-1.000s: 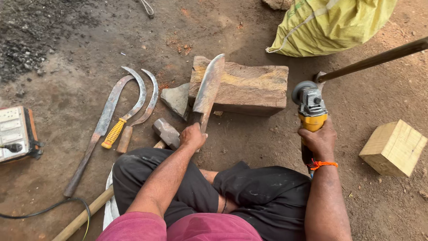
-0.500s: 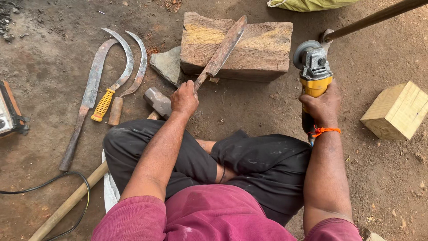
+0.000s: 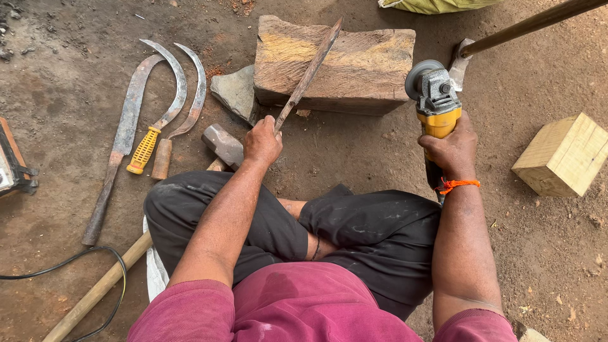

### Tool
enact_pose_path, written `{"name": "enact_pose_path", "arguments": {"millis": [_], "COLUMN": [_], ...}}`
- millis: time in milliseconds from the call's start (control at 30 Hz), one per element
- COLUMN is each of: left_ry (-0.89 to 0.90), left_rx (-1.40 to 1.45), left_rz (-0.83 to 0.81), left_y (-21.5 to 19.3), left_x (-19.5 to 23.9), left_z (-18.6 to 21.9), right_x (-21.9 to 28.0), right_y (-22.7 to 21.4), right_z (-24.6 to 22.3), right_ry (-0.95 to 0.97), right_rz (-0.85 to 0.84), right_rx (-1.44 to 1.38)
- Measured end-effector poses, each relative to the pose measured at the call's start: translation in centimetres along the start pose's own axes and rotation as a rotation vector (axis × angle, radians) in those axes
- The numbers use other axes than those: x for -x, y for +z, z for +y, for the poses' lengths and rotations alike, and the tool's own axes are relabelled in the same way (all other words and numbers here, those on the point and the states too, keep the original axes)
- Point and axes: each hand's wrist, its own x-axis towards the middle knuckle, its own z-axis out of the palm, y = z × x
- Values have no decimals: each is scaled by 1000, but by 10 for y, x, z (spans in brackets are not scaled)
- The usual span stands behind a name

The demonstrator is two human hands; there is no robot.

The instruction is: The person uses an angle grinder to sharpen the blade of a hoe-like tool. They hold the tool steady with their left hand while operating the grinder with their right hand, moving the grinder along the blade's edge to remove rust and sharpen it.

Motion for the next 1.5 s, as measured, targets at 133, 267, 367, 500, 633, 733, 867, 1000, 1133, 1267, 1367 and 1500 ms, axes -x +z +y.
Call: {"name": "enact_pose_path", "arguments": {"millis": [133,267,367,500,633,733,867,1000,1133,1267,1367,1500], "left_ry": [55,232,393,486,551,535,348,281,204,167,176,183], "left_rx": [-39,-178,-288,-372,-324,-213,-249,-290,-286,-220,-228,-277], "left_rz": [49,178,270,214,168,114,-86,-148,-152,-144,-136,-172], "left_y": [4,-2,-13,-43,-59,-59,-43,-29,-27,-25,-22,-21], "left_x": [-1,-11,-19,-27,-22,-19,-26,-35,-37,-34,-36,-48], "left_z": [-6,-16,-21,-27,-32,-31,-25,-19,-17,-13,-14,-21], "right_x": [-2,-3,-1,-6,-5,-11,-11,-8,-9,-13,-18,-35], "right_y": [0,-4,-9,-12,-13,-13,-14,-17,-13,-3,5,5], "right_z": [1,5,8,3,6,4,5,2,0,-3,-4,-6], "right_ry": [-11,-43,-103,-61,-56,-25,-13,31,101,88,54,87], "right_rz": [-6,-30,-81,-121,-180,-196,-193,-169,-179,-214,-250,-268], "right_rx": [-27,-120,-221,-211,-235,-257,-282,-248,-197,11,115,135]}}
